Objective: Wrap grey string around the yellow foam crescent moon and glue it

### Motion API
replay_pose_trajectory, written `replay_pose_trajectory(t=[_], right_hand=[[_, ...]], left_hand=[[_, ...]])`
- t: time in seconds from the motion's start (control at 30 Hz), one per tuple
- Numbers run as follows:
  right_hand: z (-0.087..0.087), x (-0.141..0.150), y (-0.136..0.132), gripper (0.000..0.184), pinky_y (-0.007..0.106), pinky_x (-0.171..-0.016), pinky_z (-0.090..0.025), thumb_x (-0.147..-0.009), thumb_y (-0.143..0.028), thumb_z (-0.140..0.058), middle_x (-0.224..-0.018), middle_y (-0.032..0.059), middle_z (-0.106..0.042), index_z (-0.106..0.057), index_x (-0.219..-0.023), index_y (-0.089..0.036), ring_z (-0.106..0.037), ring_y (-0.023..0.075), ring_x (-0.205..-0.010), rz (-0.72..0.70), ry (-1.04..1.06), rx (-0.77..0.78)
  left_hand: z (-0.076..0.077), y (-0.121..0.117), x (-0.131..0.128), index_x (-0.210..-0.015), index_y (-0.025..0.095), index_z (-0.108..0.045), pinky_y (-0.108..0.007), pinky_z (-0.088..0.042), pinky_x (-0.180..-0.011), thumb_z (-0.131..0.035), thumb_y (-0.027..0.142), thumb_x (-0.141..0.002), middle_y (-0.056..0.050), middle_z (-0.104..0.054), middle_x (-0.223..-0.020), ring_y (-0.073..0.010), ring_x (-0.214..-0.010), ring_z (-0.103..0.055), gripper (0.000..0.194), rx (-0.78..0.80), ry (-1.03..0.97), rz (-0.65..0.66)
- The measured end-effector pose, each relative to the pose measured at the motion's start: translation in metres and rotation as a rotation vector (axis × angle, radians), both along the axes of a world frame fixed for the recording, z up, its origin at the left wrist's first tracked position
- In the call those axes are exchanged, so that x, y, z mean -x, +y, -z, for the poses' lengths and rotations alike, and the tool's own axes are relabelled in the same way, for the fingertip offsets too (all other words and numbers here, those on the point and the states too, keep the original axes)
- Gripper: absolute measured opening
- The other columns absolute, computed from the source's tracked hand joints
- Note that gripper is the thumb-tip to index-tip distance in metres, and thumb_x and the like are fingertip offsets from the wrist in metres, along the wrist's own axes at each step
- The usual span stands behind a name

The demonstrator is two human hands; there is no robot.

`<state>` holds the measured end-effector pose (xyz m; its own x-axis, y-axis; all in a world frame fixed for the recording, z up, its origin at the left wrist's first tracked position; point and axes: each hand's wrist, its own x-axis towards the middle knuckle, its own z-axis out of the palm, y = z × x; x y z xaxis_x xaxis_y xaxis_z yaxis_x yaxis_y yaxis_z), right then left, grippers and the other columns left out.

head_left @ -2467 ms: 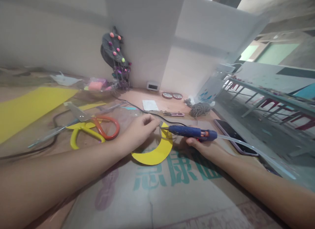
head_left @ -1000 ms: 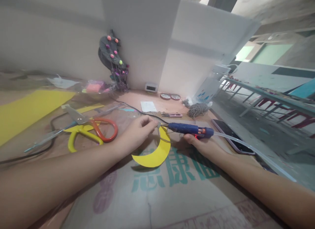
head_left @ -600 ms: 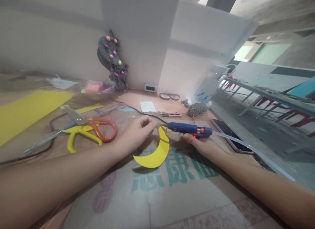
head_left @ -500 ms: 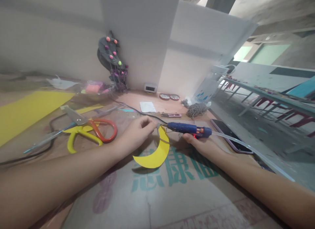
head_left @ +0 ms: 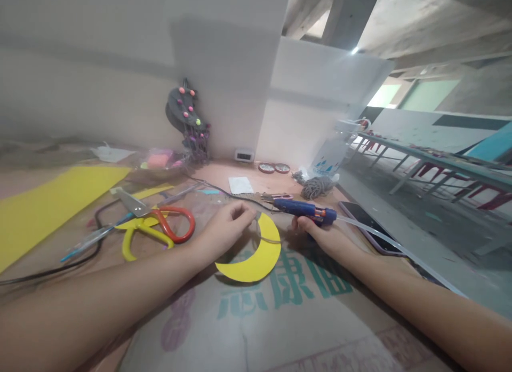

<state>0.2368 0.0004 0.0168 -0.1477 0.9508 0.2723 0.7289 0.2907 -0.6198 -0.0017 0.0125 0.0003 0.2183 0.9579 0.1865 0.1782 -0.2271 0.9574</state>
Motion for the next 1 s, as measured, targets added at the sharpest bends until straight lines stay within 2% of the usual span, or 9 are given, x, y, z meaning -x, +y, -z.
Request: replay_pose_trajectory(t=[0.2,0.3,0.4,0.47,0.53,0.6,0.7,0.87,1.0], right_hand=[[-0.018,-0.002,0.000,0.032,0.026,-0.060,-0.046,-0.090,-0.048,-0.048,-0.087,0.0037,-0.066,-0.060,-0.092,-0.018,-0.058,0.0140,-0.066,-0.114,0.281,-0.045],[-0.027,-0.004,-0.002,0.034,0.027,-0.065,-0.048,-0.088,-0.050,-0.050,-0.088,0.0045,-0.067,-0.060,-0.095,-0.018,-0.059,0.0141,-0.068,-0.158,0.354,-0.094],[-0.043,-0.003,-0.003,0.038,0.029,-0.074,-0.049,-0.086,-0.053,-0.052,-0.086,0.0062,-0.070,-0.066,-0.086,-0.017,-0.064,0.0187,-0.081,-0.087,0.241,-0.117],[-0.057,0.000,0.001,0.041,0.031,-0.073,-0.049,-0.083,-0.055,-0.054,-0.084,0.0066,-0.072,-0.070,-0.083,-0.017,-0.065,0.0215,-0.082,0.003,0.118,-0.086],[-0.069,0.007,0.013,0.039,0.032,-0.074,-0.050,-0.082,-0.053,-0.057,-0.086,0.0061,-0.074,-0.073,-0.093,-0.019,-0.067,0.0228,-0.082,0.010,0.039,-0.080],[-0.075,0.018,0.032,0.037,0.032,-0.075,-0.051,-0.080,-0.049,-0.060,-0.091,0.0048,-0.075,-0.072,-0.100,-0.021,-0.067,0.0237,-0.085,-0.042,-0.006,-0.110],[-0.070,0.035,0.074,0.035,0.031,-0.079,-0.050,-0.080,-0.042,-0.064,-0.094,0.0046,-0.074,-0.071,-0.103,-0.018,-0.067,0.0231,-0.089,-0.074,-0.059,-0.090],[-0.036,0.055,0.140,0.031,0.027,-0.080,-0.047,-0.081,-0.037,-0.065,-0.097,0.0060,-0.073,-0.069,-0.104,-0.016,-0.065,0.0214,-0.093,-0.091,-0.162,-0.044],[-0.017,0.058,0.156,0.037,0.026,-0.066,-0.046,-0.084,-0.048,-0.059,-0.068,0.0049,-0.069,-0.069,-0.090,-0.013,-0.064,0.0188,-0.067,-0.084,-0.231,0.043]], left_hand=[[0.000,0.000,-0.001,-0.071,0.019,-0.053,-0.027,-0.043,-0.069,-0.052,0.040,-0.083,0.002,-0.061,-0.066,-0.0168,-0.070,-0.058,0.024,-0.004,0.013,0.033],[-0.001,-0.002,-0.001,-0.068,0.019,-0.052,-0.027,-0.043,-0.066,-0.052,0.040,-0.083,0.002,-0.060,-0.062,-0.0173,-0.067,-0.058,0.025,-0.003,0.035,0.044],[0.001,-0.002,-0.001,-0.070,0.019,-0.052,-0.027,-0.043,-0.066,-0.051,0.043,-0.084,0.001,-0.061,-0.065,-0.0178,-0.068,-0.058,0.027,0.013,0.037,0.064],[0.002,-0.001,-0.002,-0.072,0.019,-0.053,-0.027,-0.043,-0.065,-0.052,0.044,-0.083,0.001,-0.061,-0.066,-0.0177,-0.068,-0.058,0.027,0.026,0.029,0.060],[0.004,0.000,-0.002,-0.072,0.019,-0.053,-0.027,-0.042,-0.065,-0.053,0.043,-0.083,0.001,-0.060,-0.067,-0.0174,-0.068,-0.058,0.026,0.023,0.021,0.046],[0.005,0.001,-0.003,-0.072,0.019,-0.054,-0.027,-0.042,-0.066,-0.054,0.042,-0.083,0.001,-0.060,-0.067,-0.0175,-0.068,-0.057,0.025,0.028,0.029,0.035],[0.006,0.001,-0.003,-0.074,0.019,-0.054,-0.027,-0.042,-0.064,-0.052,0.042,-0.084,0.001,-0.060,-0.067,-0.0170,-0.067,-0.056,0.025,0.058,0.040,0.050],[0.004,-0.001,-0.003,-0.073,0.019,-0.054,-0.025,-0.037,-0.056,-0.052,0.042,-0.084,0.003,-0.055,-0.063,-0.0139,-0.058,-0.050,0.026,0.086,0.045,0.055],[0.001,-0.002,-0.003,-0.071,0.019,-0.053,-0.025,-0.038,-0.058,-0.053,0.040,-0.084,0.003,-0.056,-0.062,-0.0141,-0.058,-0.051,0.025,0.075,0.040,0.065]])
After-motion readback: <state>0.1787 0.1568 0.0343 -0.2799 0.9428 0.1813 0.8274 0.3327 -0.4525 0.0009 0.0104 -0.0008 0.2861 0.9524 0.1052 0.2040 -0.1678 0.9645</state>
